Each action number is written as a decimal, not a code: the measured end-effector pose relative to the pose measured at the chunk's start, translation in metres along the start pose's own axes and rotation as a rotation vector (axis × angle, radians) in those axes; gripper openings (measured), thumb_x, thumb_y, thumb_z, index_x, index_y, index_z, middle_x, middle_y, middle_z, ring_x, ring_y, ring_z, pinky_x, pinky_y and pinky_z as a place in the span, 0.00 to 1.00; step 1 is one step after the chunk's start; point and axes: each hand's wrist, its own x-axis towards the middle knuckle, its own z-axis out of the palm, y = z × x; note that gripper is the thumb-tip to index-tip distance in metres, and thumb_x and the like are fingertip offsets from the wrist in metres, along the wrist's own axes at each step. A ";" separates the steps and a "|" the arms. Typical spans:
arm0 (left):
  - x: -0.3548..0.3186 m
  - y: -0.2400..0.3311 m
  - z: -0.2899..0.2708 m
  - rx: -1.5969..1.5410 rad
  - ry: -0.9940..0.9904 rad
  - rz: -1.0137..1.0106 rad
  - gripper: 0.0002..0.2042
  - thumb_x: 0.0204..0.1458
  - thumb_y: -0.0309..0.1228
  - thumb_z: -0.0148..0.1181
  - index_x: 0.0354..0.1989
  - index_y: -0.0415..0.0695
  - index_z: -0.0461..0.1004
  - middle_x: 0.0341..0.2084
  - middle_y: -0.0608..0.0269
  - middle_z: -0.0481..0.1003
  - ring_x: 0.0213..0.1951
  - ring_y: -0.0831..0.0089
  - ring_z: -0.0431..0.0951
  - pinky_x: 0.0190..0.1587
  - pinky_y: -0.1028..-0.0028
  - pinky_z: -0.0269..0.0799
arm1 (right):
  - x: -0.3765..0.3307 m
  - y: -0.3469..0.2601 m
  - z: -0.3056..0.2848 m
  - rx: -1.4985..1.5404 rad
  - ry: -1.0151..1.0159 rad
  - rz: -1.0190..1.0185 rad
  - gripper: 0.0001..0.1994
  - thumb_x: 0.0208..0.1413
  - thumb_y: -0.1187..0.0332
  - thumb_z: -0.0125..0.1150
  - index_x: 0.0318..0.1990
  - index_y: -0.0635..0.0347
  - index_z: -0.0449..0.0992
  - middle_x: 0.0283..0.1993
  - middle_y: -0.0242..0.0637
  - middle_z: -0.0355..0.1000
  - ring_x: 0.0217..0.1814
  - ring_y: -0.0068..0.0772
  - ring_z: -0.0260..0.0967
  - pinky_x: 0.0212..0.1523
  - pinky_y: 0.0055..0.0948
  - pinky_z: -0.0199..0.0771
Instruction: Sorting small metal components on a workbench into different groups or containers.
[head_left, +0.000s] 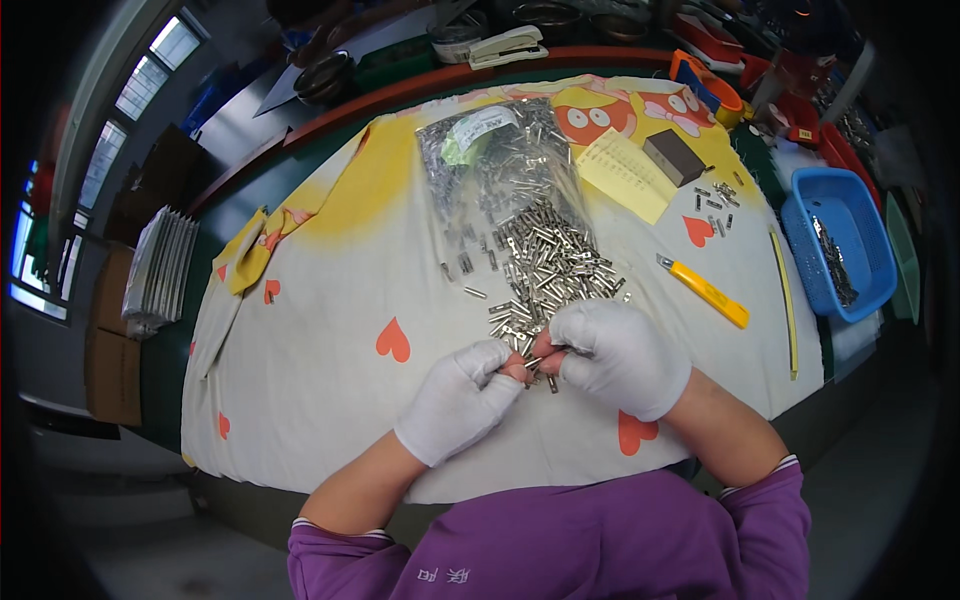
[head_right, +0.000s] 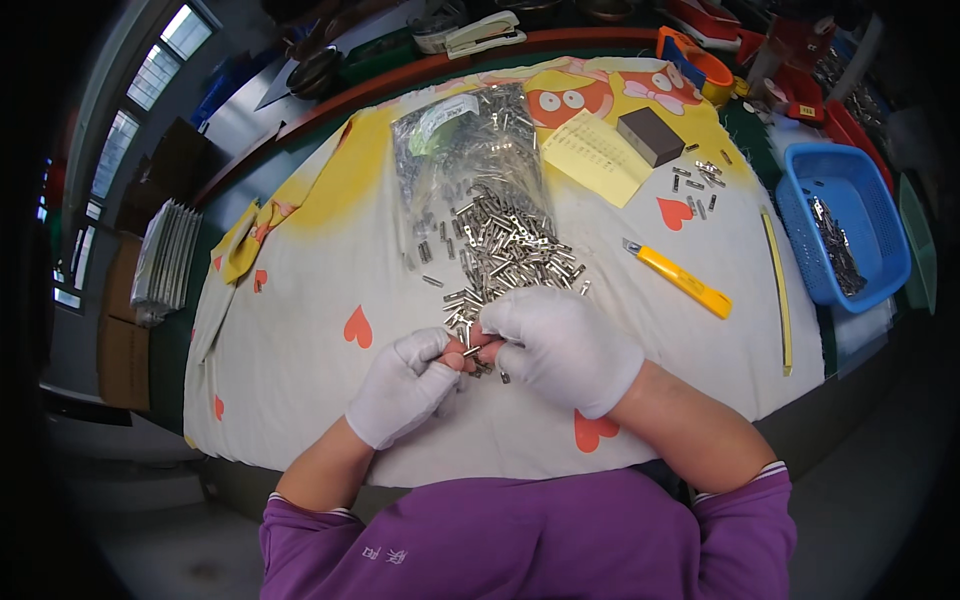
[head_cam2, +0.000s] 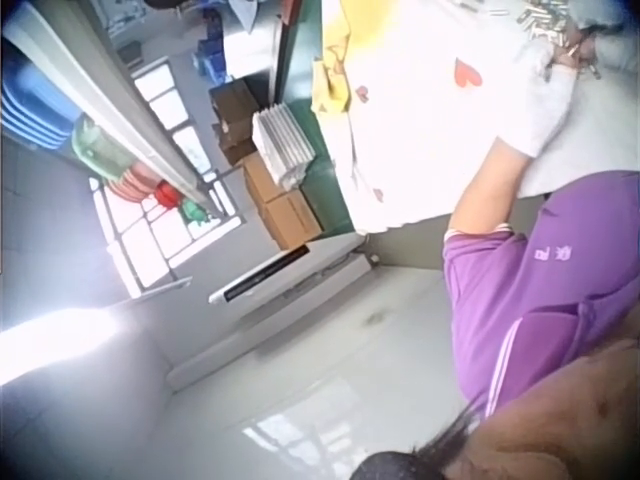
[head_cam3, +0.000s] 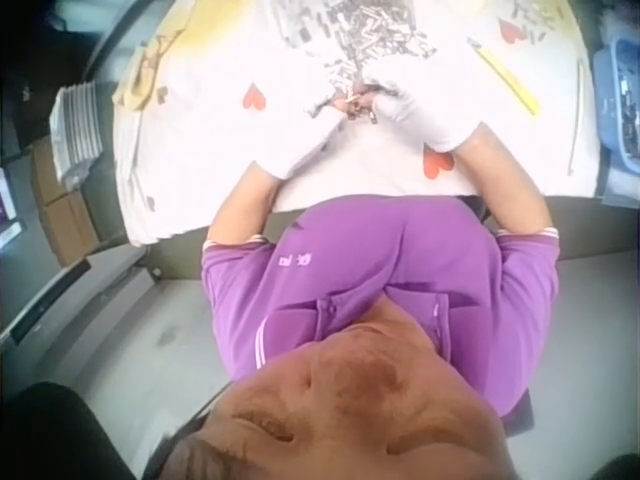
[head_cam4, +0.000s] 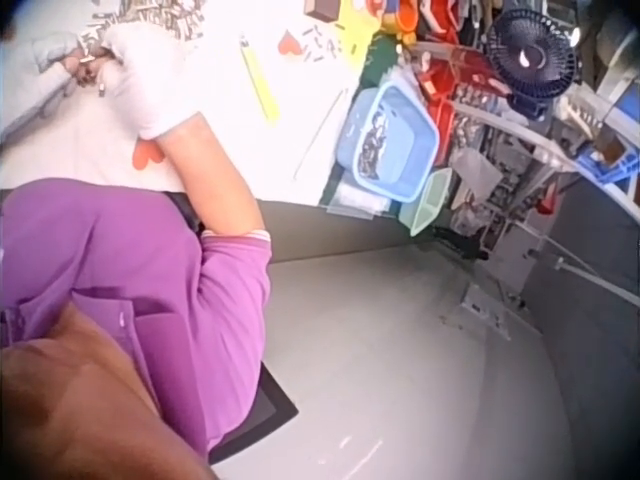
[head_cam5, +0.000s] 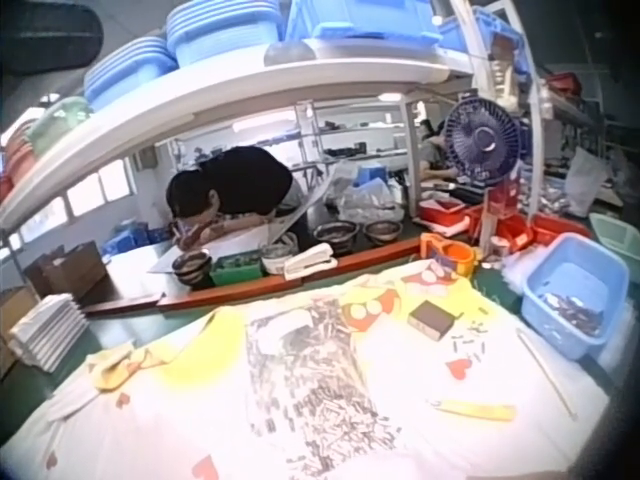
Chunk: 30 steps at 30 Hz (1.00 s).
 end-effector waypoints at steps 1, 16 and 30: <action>0.000 0.000 0.000 0.004 -0.011 -0.011 0.04 0.54 0.25 0.52 0.30 0.37 0.70 0.22 0.70 0.67 0.24 0.84 0.64 0.27 0.82 0.63 | 0.000 -0.001 -0.001 -0.008 -0.005 -0.003 0.06 0.39 0.76 0.64 0.27 0.58 0.74 0.25 0.37 0.70 0.28 0.39 0.69 0.29 0.30 0.69; 0.001 0.005 -0.006 -0.467 -0.163 -0.275 0.15 0.59 0.41 0.44 0.32 0.41 0.69 0.19 0.65 0.69 0.13 0.83 0.62 0.16 0.83 0.57 | 0.004 0.001 -0.003 -0.029 -0.087 -0.055 0.05 0.45 0.69 0.59 0.27 0.60 0.73 0.27 0.41 0.69 0.32 0.45 0.68 0.33 0.37 0.68; 0.006 -0.001 -0.003 -0.558 -0.153 -0.200 0.11 0.59 0.38 0.45 0.33 0.42 0.66 0.15 0.69 0.63 0.11 0.83 0.52 0.15 0.82 0.48 | 0.001 0.001 -0.016 -0.404 -0.110 -0.024 0.05 0.35 0.72 0.64 0.21 0.56 0.73 0.25 0.37 0.66 0.30 0.40 0.66 0.31 0.37 0.65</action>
